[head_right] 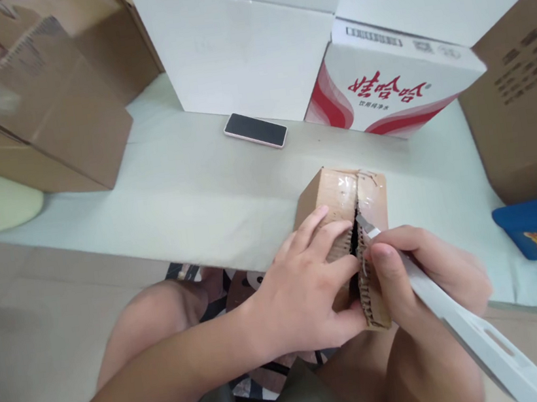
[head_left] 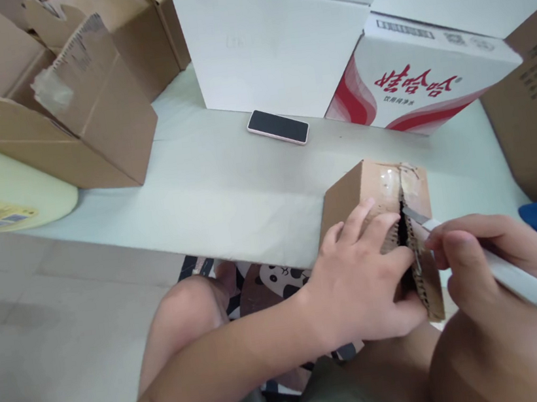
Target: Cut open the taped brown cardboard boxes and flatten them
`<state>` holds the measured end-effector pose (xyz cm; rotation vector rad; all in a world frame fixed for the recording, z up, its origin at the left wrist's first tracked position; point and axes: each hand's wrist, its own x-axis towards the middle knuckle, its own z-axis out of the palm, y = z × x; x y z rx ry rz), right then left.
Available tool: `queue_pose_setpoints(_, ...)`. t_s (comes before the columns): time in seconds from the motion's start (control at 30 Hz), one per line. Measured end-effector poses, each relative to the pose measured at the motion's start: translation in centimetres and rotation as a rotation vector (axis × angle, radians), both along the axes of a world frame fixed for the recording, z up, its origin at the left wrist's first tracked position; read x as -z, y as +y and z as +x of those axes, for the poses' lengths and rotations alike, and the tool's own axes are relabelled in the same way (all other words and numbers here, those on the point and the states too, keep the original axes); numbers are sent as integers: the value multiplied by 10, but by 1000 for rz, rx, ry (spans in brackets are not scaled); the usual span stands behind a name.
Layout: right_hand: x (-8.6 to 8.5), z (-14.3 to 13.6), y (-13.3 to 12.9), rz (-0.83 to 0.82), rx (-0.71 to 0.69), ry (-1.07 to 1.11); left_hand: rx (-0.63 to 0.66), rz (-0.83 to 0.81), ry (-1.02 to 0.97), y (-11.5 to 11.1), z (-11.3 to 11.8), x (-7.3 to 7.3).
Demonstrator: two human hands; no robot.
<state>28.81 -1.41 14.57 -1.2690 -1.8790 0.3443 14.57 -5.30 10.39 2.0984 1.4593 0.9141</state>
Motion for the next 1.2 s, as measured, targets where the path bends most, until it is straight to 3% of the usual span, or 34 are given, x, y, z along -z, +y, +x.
queue_pose_setpoints(0.53,11,3,4,13,-34,-108,5,5,0,1,0,5)
queue_pose_setpoints(0.7,10,3,10,136,-180,-181,3,4,-10,1,0,4)
queue_pose_setpoints(0.83,10,3,14,186,-209,-219,-10,18,-18,1,1,5)
queue_pose_setpoints(1.2,13,7,14,124,-223,-237,-3,5,-15,1,1,4)
